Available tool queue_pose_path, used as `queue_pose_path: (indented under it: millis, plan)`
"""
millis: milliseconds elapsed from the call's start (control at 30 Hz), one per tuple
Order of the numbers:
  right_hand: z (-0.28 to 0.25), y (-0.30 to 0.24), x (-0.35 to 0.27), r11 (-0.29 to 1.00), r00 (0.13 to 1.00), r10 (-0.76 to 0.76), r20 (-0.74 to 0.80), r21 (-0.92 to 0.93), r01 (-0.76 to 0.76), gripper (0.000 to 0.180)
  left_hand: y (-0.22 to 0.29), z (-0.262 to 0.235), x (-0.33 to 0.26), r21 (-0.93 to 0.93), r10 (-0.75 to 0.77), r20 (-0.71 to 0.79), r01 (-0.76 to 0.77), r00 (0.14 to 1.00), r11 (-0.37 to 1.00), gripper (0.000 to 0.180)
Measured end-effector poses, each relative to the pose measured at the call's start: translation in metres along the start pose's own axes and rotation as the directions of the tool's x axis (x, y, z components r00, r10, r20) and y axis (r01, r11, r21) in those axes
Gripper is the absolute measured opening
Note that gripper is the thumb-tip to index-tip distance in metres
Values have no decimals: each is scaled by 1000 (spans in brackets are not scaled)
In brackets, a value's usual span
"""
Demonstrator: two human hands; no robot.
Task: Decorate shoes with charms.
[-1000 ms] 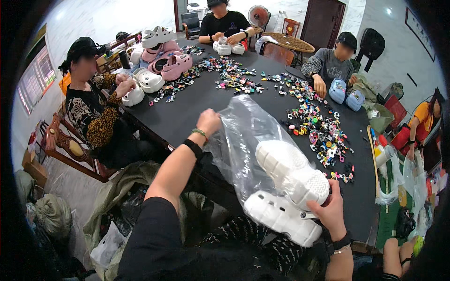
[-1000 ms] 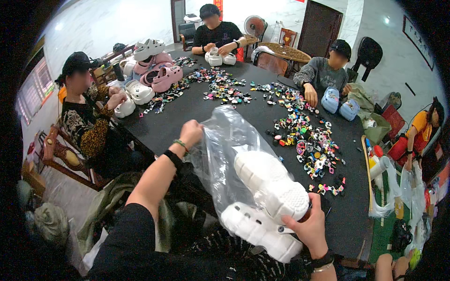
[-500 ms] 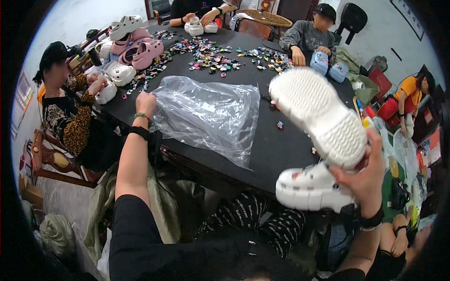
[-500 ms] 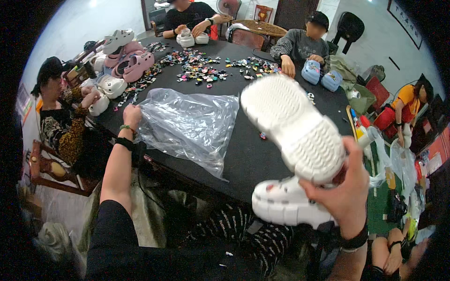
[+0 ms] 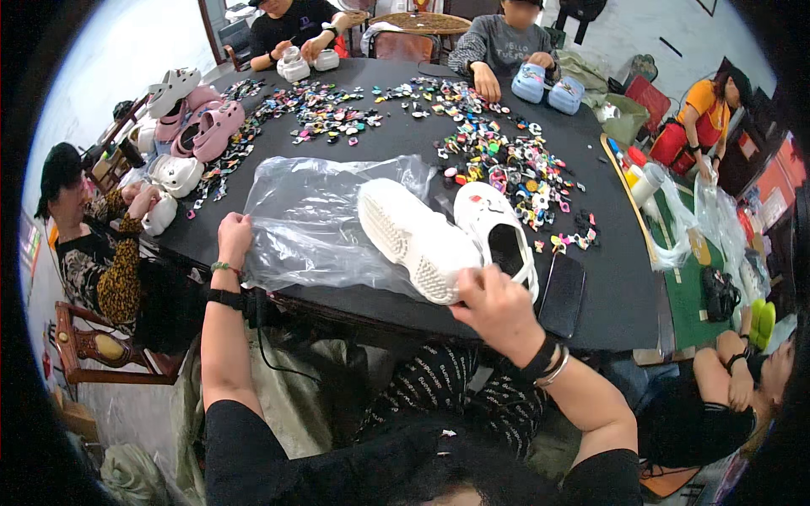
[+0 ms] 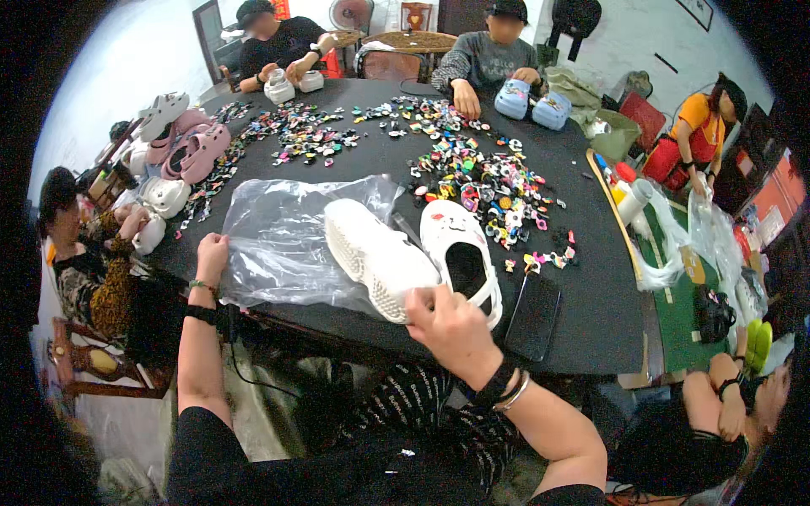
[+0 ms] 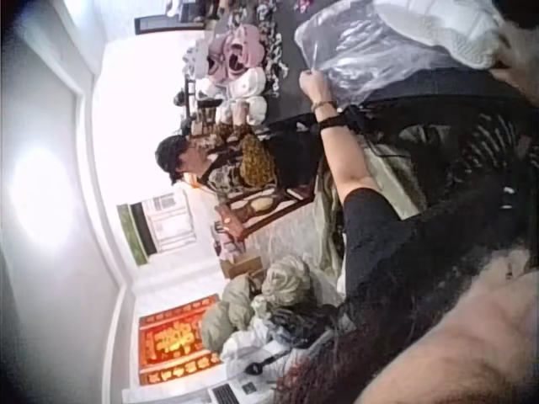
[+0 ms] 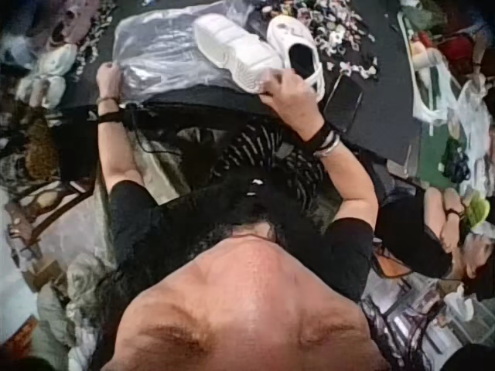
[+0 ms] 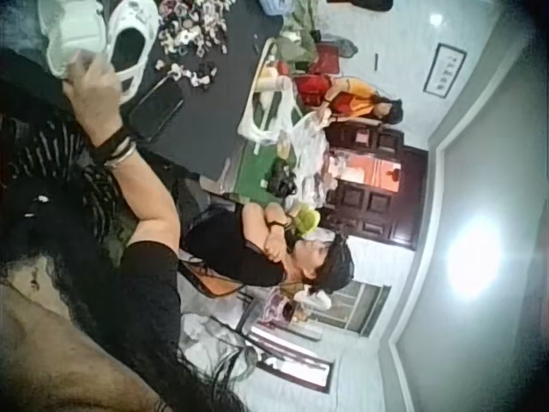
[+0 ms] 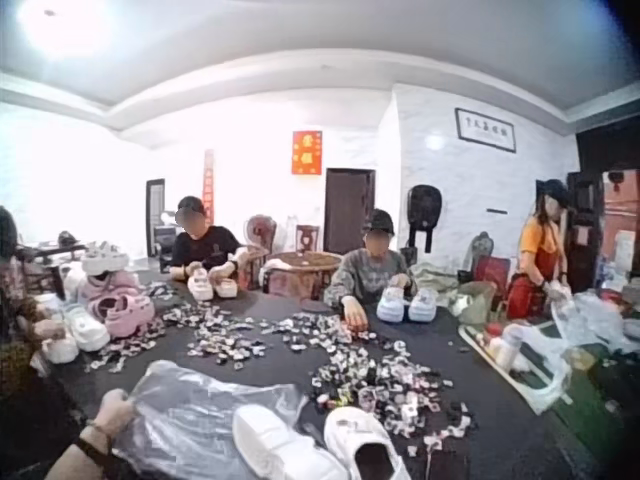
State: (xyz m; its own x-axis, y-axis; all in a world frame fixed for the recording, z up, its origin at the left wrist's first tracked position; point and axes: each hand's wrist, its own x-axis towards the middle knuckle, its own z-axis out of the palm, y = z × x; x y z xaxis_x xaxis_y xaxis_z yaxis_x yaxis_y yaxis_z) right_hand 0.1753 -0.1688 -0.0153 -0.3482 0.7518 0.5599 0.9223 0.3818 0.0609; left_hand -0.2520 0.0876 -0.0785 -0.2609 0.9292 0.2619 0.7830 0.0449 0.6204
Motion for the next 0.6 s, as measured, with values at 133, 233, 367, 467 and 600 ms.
queue_pose_path:
  millis: [133,233,367,467,600]
  plan:
    - [1,-15,-4,986,985,163,57,-37,-161,40,3,0,-6,5,59,-3,-59,998,998,29]
    - [-12,-25,4,973,980,182,86,132,-192,32,-10,-5,-10,53,114,-95,-110,989,993,31]
    - [-24,-19,4,934,980,186,66,297,-198,27,41,-5,-30,100,177,-195,-160,965,982,45]
    - [-27,-12,-3,937,972,193,137,267,-224,27,109,-24,-62,34,279,-112,-277,954,960,49]
    - [-19,-4,-5,891,954,251,166,346,-294,22,143,-22,-92,-64,590,-49,-592,806,804,55]
